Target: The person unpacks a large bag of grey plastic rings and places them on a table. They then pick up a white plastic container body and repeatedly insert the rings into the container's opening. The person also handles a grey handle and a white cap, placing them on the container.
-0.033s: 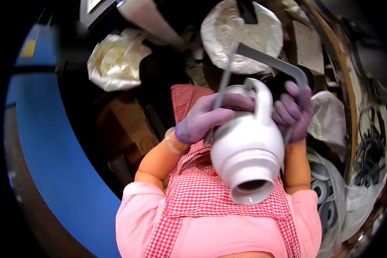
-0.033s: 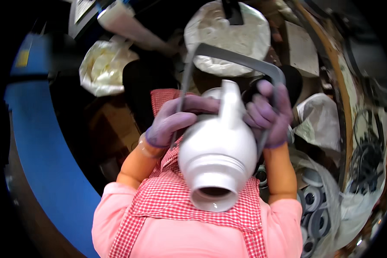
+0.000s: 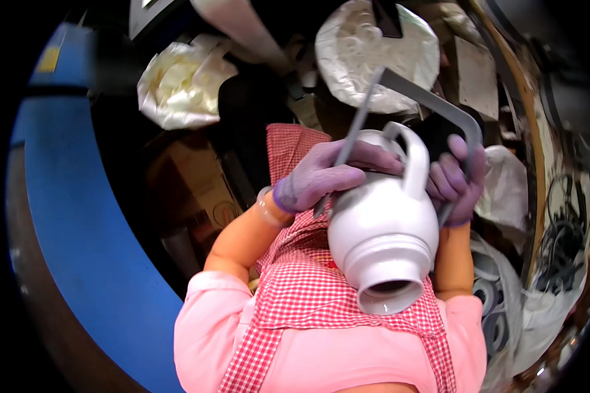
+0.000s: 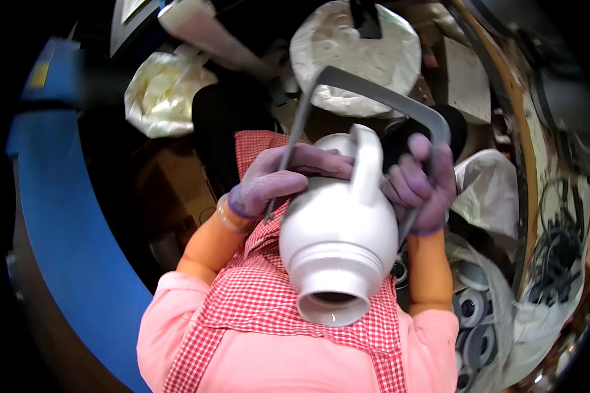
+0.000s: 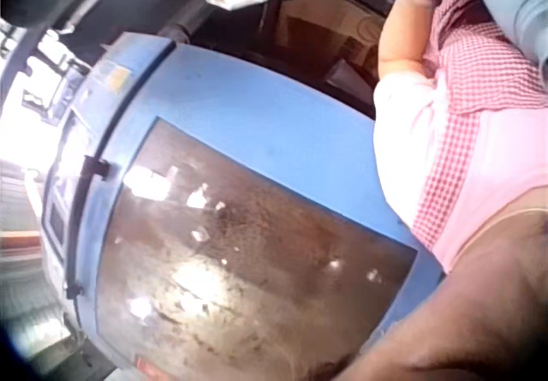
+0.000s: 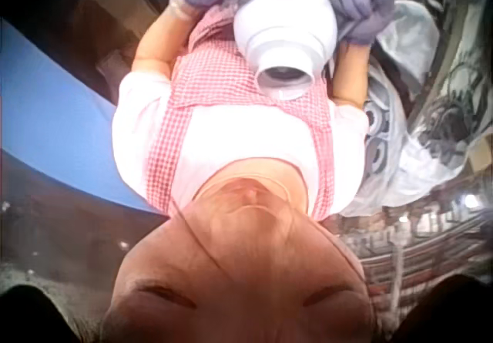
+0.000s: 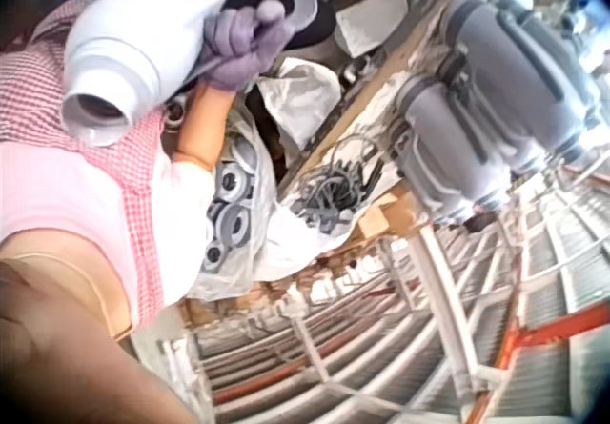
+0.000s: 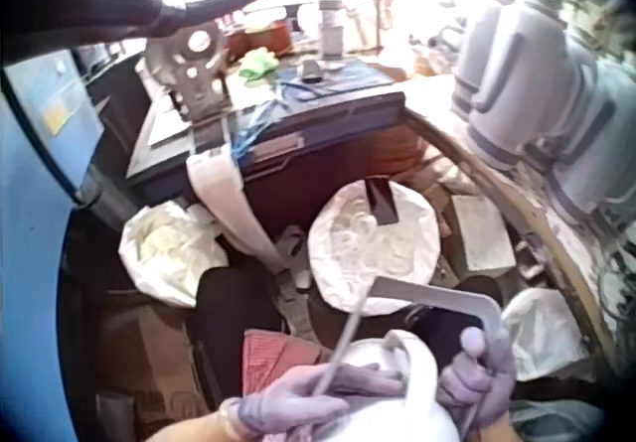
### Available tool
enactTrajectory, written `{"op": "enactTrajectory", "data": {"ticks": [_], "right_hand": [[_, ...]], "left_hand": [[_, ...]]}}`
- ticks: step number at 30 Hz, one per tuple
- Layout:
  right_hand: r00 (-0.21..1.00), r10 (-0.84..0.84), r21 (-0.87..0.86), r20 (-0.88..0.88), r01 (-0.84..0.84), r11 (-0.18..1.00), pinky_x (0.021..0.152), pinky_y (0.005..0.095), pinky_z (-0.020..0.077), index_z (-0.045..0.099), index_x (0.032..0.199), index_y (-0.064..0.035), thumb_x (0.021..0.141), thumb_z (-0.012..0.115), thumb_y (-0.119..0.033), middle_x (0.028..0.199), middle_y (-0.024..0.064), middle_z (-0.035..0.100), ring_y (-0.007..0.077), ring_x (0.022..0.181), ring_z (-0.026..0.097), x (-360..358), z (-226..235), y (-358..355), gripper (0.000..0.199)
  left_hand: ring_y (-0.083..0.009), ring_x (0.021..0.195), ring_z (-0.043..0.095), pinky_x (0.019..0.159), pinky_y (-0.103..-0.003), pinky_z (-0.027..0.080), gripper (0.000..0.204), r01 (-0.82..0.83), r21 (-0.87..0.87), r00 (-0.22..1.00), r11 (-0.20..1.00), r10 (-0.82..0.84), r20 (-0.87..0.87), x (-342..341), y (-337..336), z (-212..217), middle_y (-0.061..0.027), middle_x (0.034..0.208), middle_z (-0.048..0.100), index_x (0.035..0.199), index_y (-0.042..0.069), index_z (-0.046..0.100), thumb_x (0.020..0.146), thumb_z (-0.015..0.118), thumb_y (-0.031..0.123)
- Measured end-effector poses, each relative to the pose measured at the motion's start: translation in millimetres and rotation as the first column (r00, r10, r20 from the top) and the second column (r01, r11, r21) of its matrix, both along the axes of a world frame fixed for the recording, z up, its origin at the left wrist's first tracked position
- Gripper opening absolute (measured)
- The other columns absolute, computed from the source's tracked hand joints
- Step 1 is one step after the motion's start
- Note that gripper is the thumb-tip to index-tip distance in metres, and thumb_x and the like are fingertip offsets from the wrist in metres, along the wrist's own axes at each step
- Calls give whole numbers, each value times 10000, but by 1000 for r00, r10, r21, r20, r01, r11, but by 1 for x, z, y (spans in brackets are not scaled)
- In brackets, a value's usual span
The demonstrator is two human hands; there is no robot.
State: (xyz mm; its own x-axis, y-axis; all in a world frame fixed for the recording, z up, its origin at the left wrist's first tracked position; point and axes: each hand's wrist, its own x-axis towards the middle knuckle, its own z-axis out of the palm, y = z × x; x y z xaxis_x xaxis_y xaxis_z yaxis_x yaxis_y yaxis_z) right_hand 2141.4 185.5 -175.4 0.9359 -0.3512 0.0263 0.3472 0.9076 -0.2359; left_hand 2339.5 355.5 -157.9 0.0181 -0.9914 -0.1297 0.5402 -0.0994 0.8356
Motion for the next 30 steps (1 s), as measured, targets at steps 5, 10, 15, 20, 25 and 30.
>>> {"op": "enactTrajectory", "data": {"ticks": [5,10,15,20,25,30], "right_hand": [[998,-65,-147,2,65,987,467,211,309,503,1127,-81,1061,380,-419,548,-92,359,30,436,325,-9,-4,4,365],[988,-149,-169,-44,140,976,500,204,280,536,1136,-101,1061,412,-379,562,-102,320,30,465,301,-3,1,14,314],[898,-361,-245,-252,302,921,460,218,262,568,1219,-91,1055,336,-518,558,-104,284,31,447,262,-4,16,0,513],[688,-706,-513,-165,552,658,592,252,339,586,1235,-51,1024,374,-424,751,-13,496,96,598,395,16,47,30,477],[562,-824,-967,-71,164,195,826,297,462,642,1174,-38,974,533,-222,984,75,637,162,895,579,-21,-2,-1,293],[-233,-732,-190,-640,-876,444,1005,458,458,656,1215,-55,869,569,-549,1173,263,644,411,1137,601,-261,-235,-107,610]], "left_hand": [[-268,1295,518,1132,-402,347,553,36,-273,987,961,9,163,-11,-1,-37,-201,1374,546,1342,-54,506,929,587,304],[-270,1228,576,1090,-386,405,501,-89,-153,961,984,125,248,-16,7,-32,-209,1312,596,1224,-68,600,902,565,314],[-220,1050,590,959,-343,456,641,-318,-212,756,924,382,532,-21,5,1,-122,1181,611,1318,-1,523,742,682,232],[-306,1034,613,865,-394,508,931,-28,-360,88,933,361,928,-30,5,61,-204,1293,582,1295,43,561,555,886,503],[-349,1229,551,1027,-430,451,705,-234,-421,167,876,463,870,-15,12,59,-255,1357,532,1355,-14,521,843,728,423],[-348,1363,419,1139,-466,328,870,-467,-144,553,873,415,723,54,40,46,-222,1491,403,1467,-20,355,839,595,533]]}}
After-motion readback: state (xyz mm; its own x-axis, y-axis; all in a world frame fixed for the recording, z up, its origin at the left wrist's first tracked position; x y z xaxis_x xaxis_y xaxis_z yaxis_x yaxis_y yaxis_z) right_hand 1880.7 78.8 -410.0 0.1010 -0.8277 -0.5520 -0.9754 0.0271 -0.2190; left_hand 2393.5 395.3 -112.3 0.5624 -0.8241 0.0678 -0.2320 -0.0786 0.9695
